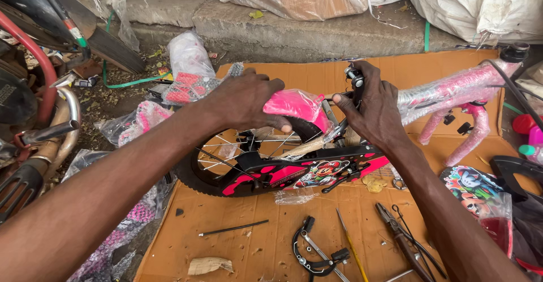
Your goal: The person assembles a pink children's bicycle on a cardboard sheet. They use a wrench to tighten bolts on the rear wheel and fender, then attach and secure the rear seat using a screwdriver.
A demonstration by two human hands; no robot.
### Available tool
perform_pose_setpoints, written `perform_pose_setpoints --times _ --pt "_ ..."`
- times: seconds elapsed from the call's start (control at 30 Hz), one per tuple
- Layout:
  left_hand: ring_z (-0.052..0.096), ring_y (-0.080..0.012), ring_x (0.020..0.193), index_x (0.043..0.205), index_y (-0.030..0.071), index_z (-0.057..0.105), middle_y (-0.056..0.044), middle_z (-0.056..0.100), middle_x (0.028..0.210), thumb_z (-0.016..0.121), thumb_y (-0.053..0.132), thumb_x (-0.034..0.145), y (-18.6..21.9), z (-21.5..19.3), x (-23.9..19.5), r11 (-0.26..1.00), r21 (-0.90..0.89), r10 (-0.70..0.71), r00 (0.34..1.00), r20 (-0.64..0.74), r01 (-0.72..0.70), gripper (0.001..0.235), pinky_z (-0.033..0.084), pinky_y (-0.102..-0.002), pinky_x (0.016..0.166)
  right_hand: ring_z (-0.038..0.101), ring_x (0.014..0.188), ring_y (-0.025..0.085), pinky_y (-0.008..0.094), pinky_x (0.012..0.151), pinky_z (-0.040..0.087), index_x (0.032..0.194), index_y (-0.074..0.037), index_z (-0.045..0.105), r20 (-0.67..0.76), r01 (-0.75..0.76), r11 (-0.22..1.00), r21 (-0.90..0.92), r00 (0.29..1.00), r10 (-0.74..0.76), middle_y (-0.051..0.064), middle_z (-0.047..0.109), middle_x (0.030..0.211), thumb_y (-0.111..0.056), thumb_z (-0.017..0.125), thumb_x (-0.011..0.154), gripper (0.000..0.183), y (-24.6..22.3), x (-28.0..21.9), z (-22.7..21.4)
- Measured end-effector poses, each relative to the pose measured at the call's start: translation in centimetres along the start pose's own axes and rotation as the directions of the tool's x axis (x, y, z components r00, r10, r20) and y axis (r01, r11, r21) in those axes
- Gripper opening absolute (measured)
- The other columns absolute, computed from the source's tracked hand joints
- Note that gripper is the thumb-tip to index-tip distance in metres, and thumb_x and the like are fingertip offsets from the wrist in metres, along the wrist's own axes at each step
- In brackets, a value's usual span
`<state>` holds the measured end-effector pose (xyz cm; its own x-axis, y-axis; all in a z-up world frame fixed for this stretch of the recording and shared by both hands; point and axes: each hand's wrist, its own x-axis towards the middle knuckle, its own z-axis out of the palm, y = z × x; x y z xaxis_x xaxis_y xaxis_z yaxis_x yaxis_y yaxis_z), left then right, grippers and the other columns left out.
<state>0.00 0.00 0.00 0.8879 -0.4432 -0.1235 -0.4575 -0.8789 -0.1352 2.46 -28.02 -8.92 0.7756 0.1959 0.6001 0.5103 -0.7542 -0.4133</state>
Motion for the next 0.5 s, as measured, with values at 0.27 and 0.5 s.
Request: perform_pose_setpoints --times 0.27,0.5 --pt "0.041 -0.0493 0.136 0.156 0.007 0.022 -0.033 0.037 0.151 0.069 0.086 0.068 -1.8 -0.2 -1.1 0.99 -0.034 0.131 0.975 -0.179 -0.139 0.128 0.037 -0.058 0.106 0.061 0.103 0.04 0.056 0.102 0.038 0.147 -0.004 0.039 -0.028 0.074 0.996 0.048 0.997 -0.073 0.019 0.067 0.109 -0.039 0.07 0.099 0.066 1.0 0.1 -0.2" --pt "0.063 -0.0462 0.116 0.164 0.03 0.025 -0.035 0.047 0.144 0.046 0.079 0.088 -2.2 0.6 -3.9 0.997 0.014 0.071 0.979 -0.192 -0.069 0.093 0.053 -0.055 0.095 0.062 0.105 0.036 0.057 0.104 0.034 0.148 -0.006 0.038 -0.025 0.063 0.997 0.046 0.998 -0.062 0.017 0.066 0.112 -0.023 0.061 0.104 0.053 0.9 -0.1 0.1"
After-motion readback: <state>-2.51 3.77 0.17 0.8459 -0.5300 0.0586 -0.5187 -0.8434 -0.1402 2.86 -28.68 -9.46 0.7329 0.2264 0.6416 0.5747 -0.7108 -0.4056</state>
